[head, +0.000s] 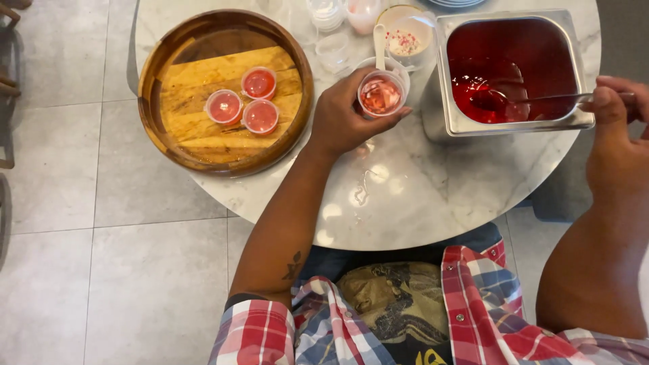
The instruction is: Filling small plastic cups with red liquid from a large container using a spoon and then sealing them with lids.
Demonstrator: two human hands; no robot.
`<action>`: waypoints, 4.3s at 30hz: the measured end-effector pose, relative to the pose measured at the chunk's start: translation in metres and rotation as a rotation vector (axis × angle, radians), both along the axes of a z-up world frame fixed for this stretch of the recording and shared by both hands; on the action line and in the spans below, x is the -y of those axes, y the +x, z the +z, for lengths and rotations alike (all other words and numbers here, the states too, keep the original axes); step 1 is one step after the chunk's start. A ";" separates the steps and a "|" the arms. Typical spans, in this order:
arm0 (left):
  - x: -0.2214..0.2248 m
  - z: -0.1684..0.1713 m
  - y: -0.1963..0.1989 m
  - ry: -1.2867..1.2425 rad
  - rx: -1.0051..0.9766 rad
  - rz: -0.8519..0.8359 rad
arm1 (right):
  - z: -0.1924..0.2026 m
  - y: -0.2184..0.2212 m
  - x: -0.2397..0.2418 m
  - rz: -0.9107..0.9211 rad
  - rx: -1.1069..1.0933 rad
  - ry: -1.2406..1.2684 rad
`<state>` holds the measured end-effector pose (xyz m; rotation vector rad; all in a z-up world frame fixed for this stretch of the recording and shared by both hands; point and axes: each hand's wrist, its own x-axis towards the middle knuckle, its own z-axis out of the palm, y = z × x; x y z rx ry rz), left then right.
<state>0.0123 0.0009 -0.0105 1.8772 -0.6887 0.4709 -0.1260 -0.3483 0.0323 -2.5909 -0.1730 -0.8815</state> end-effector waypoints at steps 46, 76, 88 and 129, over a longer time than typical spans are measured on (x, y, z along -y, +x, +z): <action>-0.003 -0.004 0.005 0.030 0.050 0.066 | 0.028 0.068 0.012 -0.079 -0.514 0.352; -0.002 0.000 0.005 0.043 0.085 0.051 | 0.004 0.079 0.056 -0.023 -0.292 1.183; -0.003 0.002 0.005 0.016 0.065 0.030 | -0.010 0.080 0.070 -0.010 -0.197 1.255; -0.001 0.002 0.002 0.006 -0.005 0.012 | 0.011 0.103 0.043 0.052 -0.044 1.465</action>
